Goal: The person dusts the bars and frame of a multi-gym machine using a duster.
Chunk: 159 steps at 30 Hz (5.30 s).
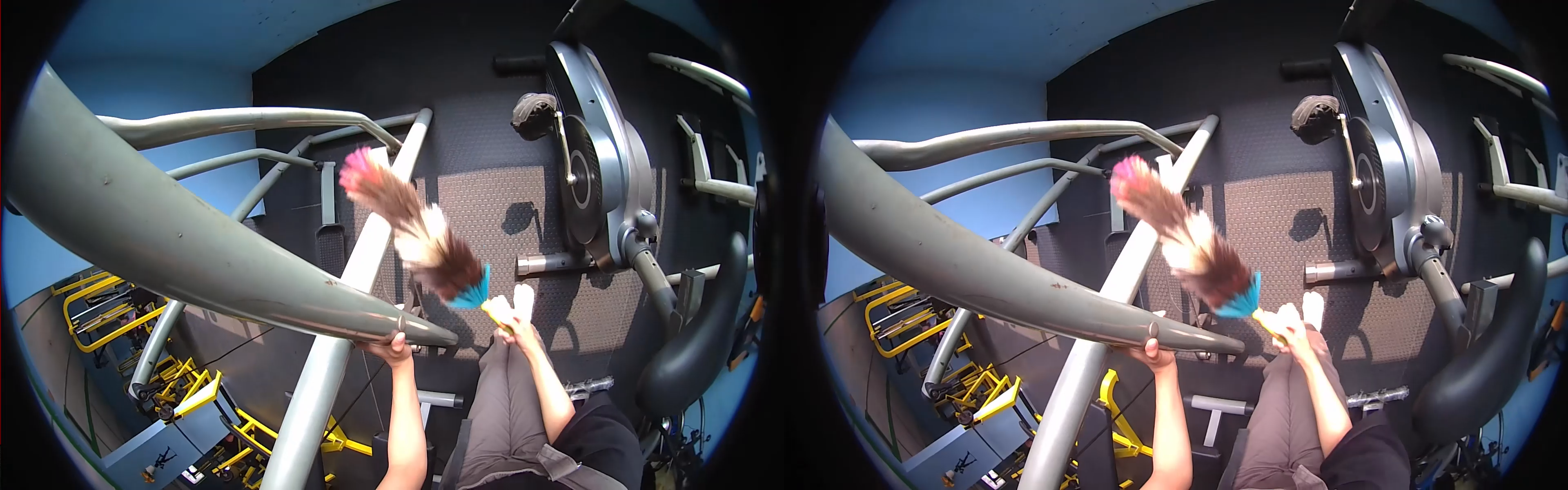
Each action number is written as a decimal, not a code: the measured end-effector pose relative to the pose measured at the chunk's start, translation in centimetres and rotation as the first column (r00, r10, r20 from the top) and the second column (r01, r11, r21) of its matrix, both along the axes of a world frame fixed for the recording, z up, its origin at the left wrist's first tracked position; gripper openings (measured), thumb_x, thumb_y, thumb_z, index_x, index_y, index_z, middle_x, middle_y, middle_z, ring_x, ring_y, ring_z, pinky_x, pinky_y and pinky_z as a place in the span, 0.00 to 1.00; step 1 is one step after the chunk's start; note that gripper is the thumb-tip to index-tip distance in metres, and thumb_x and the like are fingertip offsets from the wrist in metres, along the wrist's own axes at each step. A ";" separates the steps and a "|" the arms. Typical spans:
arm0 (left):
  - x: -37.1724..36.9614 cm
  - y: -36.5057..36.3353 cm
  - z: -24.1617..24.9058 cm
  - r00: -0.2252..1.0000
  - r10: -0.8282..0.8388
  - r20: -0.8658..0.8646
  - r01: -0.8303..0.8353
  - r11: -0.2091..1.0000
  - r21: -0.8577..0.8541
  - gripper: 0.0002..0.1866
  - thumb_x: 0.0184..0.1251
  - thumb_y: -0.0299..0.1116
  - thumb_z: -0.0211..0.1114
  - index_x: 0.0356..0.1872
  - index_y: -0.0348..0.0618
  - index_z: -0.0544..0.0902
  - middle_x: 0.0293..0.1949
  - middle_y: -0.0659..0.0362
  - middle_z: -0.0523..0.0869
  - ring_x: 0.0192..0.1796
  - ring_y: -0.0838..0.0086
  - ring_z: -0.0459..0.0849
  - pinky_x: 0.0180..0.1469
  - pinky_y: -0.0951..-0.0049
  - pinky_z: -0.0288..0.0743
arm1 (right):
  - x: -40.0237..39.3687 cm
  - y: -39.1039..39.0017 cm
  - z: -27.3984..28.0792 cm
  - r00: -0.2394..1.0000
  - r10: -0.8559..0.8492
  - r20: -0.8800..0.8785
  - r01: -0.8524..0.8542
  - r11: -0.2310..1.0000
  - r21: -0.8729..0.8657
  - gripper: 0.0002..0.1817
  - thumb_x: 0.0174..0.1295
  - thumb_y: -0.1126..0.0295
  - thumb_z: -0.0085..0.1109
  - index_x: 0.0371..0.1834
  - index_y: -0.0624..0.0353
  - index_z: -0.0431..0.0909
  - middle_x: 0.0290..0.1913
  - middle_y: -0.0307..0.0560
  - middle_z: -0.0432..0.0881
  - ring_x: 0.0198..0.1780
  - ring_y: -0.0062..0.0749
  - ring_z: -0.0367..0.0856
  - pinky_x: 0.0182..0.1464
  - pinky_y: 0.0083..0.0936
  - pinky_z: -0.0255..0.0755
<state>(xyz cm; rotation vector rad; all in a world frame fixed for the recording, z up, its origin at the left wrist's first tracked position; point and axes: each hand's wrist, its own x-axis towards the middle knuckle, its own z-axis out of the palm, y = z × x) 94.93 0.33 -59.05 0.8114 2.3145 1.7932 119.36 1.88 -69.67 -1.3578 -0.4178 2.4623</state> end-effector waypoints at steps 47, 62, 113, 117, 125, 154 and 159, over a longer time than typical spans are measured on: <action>0.8 1.6 1.3 0.993 -0.011 0.119 0.003 0.998 0.064 0.51 0.40 0.54 0.66 0.60 0.42 0.44 0.57 0.49 0.58 0.51 0.60 0.72 0.36 0.64 0.84 | -8.6 16.9 1.6 0.891 0.264 0.368 -0.446 0.650 0.615 0.21 0.52 0.51 0.60 0.44 0.53 0.80 0.36 0.47 0.83 0.37 0.25 0.81 0.42 0.20 0.71; 0.4 0.1 0.0 0.994 -0.004 0.105 -0.001 0.999 0.049 0.38 0.40 0.54 0.66 0.48 0.35 0.66 0.36 0.52 0.72 0.34 0.64 0.79 0.34 0.64 0.79 | -14.6 27.5 -10.3 0.456 -0.456 0.764 -0.782 0.203 0.589 0.12 0.53 0.56 0.58 0.26 0.51 0.81 0.24 0.44 0.80 0.28 0.37 0.81 0.31 0.33 0.73; -2.4 -8.1 -9.9 0.358 -0.129 0.925 0.284 0.959 0.024 0.20 0.68 0.36 0.45 0.56 0.33 0.62 0.46 0.47 0.74 0.44 0.61 0.79 0.48 0.62 0.77 | 9.2 -0.3 7.3 0.742 0.295 0.602 -0.643 0.565 0.517 0.16 0.58 0.70 0.56 0.50 0.58 0.74 0.40 0.49 0.82 0.33 0.13 0.74 0.36 0.16 0.69; -0.8 -6.8 -7.6 0.467 -0.067 0.882 0.196 0.980 -0.029 0.20 0.68 0.37 0.47 0.57 0.38 0.64 0.49 0.53 0.74 0.48 0.66 0.77 0.48 0.66 0.75 | 15.2 -7.5 5.9 0.826 0.381 0.415 -0.556 0.670 0.492 0.16 0.58 0.72 0.54 0.51 0.59 0.75 0.48 0.48 0.79 0.51 0.24 0.75 0.54 0.20 0.66; -1.4 -6.9 -7.8 0.329 -0.040 0.943 0.296 0.953 -0.063 0.24 0.69 0.37 0.40 0.63 0.35 0.54 0.46 0.34 0.72 0.48 0.50 0.77 0.52 0.58 0.74 | 6.7 0.5 4.1 0.879 0.096 0.467 -0.426 0.599 0.678 0.16 0.59 0.69 0.55 0.51 0.57 0.74 0.45 0.46 0.81 0.43 0.19 0.77 0.45 0.17 0.69; -0.5 -7.2 -7.0 0.470 -0.075 0.879 0.248 0.967 -0.050 0.15 0.68 0.42 0.46 0.43 0.41 0.72 0.33 0.58 0.76 0.37 0.71 0.79 0.39 0.68 0.76 | 4.8 5.2 7.4 0.890 0.094 0.447 -0.425 0.528 0.735 0.18 0.56 0.67 0.57 0.51 0.53 0.75 0.40 0.48 0.82 0.32 0.15 0.75 0.36 0.17 0.69; -0.4 -6.8 -7.3 0.466 -0.071 0.882 0.220 0.975 -0.037 0.17 0.67 0.43 0.44 0.41 0.40 0.73 0.34 0.58 0.78 0.36 0.71 0.80 0.39 0.70 0.76 | 9.1 -2.1 8.3 0.818 0.366 0.445 -0.572 0.608 0.551 0.18 0.58 0.67 0.55 0.52 0.55 0.74 0.44 0.49 0.81 0.43 0.21 0.77 0.46 0.20 0.69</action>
